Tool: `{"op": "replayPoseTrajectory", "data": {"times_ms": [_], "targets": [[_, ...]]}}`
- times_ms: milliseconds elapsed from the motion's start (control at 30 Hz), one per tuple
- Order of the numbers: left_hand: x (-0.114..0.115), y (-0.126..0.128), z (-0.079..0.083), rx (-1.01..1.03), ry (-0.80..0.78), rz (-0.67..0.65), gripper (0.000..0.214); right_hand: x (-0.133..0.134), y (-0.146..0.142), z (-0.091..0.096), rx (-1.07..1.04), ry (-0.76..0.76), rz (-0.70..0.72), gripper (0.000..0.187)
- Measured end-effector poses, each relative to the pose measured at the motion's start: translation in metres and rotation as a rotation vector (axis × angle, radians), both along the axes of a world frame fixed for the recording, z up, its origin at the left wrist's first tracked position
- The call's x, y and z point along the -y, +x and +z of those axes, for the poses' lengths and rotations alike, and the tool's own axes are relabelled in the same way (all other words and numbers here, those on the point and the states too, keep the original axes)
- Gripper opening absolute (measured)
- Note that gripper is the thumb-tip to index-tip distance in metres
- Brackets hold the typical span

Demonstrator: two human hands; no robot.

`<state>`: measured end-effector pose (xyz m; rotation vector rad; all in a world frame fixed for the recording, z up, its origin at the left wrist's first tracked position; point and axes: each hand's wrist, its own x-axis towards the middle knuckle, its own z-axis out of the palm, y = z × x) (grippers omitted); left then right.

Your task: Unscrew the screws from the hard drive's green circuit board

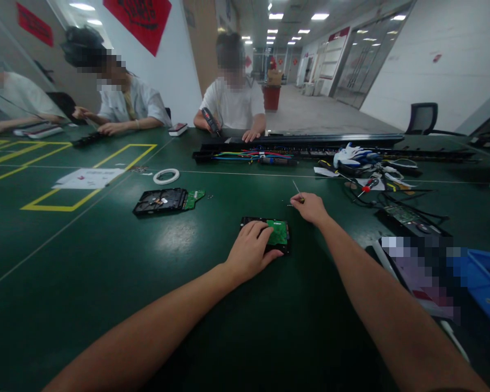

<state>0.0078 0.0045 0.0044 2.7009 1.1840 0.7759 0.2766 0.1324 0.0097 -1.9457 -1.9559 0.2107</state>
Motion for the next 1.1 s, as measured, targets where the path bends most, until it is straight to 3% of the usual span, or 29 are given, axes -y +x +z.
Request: {"op": "replayPoseTrajectory", "data": {"times_ms": [167,400,733,933,1100], "targets": [[0.001,0.000,0.002,-0.014,-0.014,0.009,0.055,0.003,-0.008,-0.002,0.009,-0.008,0.033,0.020],[0.001,0.002,0.000,-0.018,-0.001,0.009,0.055,0.009,-0.003,-0.003,0.039,0.033,-0.091,0.022],[0.001,0.002,0.001,-0.031,-0.019,0.022,0.052,0.011,-0.009,0.000,0.101,-0.028,-0.041,0.012],[0.003,0.001,0.005,-0.040,-0.038,0.024,0.053,0.009,0.002,-0.002,0.117,-0.002,-0.120,0.019],[0.002,0.001,0.003,-0.025,-0.032,0.022,0.052,0.008,0.005,0.003,0.123,0.052,-0.069,0.021]]}}
